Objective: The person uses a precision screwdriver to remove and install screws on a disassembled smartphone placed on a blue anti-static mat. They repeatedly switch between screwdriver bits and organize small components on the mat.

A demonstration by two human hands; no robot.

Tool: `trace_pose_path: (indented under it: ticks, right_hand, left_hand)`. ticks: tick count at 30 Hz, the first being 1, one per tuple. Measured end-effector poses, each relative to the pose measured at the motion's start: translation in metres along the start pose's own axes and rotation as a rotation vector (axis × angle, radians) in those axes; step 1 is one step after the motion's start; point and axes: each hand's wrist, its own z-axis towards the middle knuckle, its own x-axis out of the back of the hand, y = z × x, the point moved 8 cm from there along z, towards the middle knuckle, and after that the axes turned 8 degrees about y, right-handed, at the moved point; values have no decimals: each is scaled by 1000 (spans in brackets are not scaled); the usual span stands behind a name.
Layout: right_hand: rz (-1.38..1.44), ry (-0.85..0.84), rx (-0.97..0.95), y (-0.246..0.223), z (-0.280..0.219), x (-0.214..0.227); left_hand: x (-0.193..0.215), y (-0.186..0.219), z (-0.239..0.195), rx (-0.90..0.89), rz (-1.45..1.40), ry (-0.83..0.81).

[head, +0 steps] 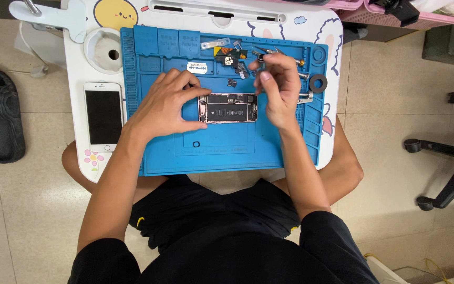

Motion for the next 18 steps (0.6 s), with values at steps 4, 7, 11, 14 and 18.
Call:
trace_pose_path:
  ticks: [4, 7, 11, 14, 18]
  right_hand:
    - [-300, -156, 115, -34, -3, 11]
    - [-753, -190, 133, -51, -21, 7]
    - [-1066, -280, 112, -42, -55, 0]
    - [-1188, -348, 77, -40, -70, -9]
    - [-1150, -302, 70, -43, -75, -7]
  left_hand:
    - [-2, -2, 0, -2, 13, -11]
    - [-3, -4, -1, 17, 12, -22]
    - [-2, -3, -1, 24, 12, -37]
    - [0, -1, 0, 22, -11, -35]
    - [0, -3, 0, 30, -30, -35]
